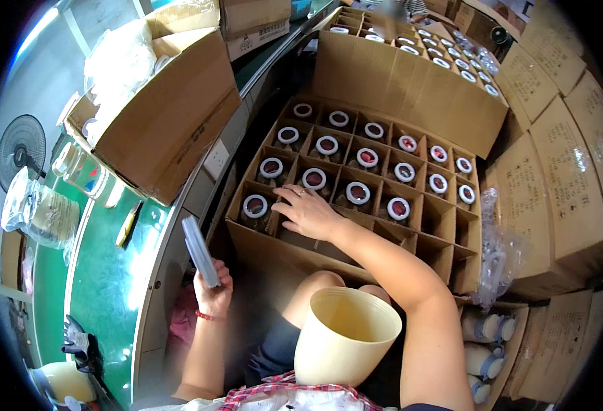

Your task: The person assembles small containers by inserting a metal filter into a beige cup, securing a gray lid, and placing the finished unit into a plastic bag. They repeat this process for multiple units and place them into a cardboard box.

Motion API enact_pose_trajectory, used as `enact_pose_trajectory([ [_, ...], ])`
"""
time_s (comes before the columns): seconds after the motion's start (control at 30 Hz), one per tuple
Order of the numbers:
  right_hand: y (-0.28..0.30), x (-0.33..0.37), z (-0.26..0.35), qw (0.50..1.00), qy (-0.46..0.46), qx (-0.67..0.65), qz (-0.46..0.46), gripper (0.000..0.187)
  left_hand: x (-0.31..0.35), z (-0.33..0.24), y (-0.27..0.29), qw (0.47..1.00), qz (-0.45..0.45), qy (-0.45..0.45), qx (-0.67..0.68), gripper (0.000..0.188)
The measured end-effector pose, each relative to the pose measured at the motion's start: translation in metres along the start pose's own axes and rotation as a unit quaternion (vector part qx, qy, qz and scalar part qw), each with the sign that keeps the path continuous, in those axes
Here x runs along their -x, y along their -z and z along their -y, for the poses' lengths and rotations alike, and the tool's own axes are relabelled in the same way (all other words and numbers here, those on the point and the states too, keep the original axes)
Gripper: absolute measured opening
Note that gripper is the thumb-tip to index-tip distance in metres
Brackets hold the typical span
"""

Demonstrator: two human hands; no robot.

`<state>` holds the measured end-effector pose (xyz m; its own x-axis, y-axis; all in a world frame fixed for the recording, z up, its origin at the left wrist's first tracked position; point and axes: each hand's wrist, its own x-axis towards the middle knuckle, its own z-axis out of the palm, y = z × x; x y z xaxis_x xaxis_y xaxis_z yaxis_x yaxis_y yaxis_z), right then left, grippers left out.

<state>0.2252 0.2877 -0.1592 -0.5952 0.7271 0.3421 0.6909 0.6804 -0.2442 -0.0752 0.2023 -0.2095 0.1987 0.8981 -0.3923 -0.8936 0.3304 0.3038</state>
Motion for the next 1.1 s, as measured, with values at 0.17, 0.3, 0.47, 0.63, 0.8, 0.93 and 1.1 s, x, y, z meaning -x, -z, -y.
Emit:
enact_pose_trajectory([
  [0.17,-0.051,-0.037,0.002,0.999,-0.033,0.025,0.022,0.039,0.014,0.012,0.006,0.998,0.036,0.017,-0.047,0.025],
  [0.3,-0.07,-0.057,0.005,0.983,-0.127,0.058,0.116,0.031,0.009,0.02,0.004,0.994,0.077,0.021,-0.077,0.03],
  [0.47,-0.06,-0.047,0.003,0.987,-0.12,0.025,0.102,0.026,0.007,0.037,-0.03,0.993,0.05,0.034,-0.105,0.05],
  [0.63,0.041,-0.032,0.027,0.998,-0.021,0.019,-0.062,0.023,-0.003,0.05,-0.057,0.994,0.059,0.06,-0.071,0.066],
  [0.8,0.15,0.018,0.092,0.98,0.063,0.164,-0.09,0.014,-0.017,0.07,-0.113,0.976,0.175,0.131,-0.011,0.062],
  [0.93,0.167,0.072,0.125,0.985,0.042,0.159,-0.054,0.018,-0.026,0.102,-0.148,0.972,0.179,0.15,0.0,0.06],
  [1.1,0.195,0.133,0.114,0.918,-0.189,-0.292,-0.192,0.056,-0.013,0.132,-0.167,0.95,0.206,0.235,-0.025,0.065],
])
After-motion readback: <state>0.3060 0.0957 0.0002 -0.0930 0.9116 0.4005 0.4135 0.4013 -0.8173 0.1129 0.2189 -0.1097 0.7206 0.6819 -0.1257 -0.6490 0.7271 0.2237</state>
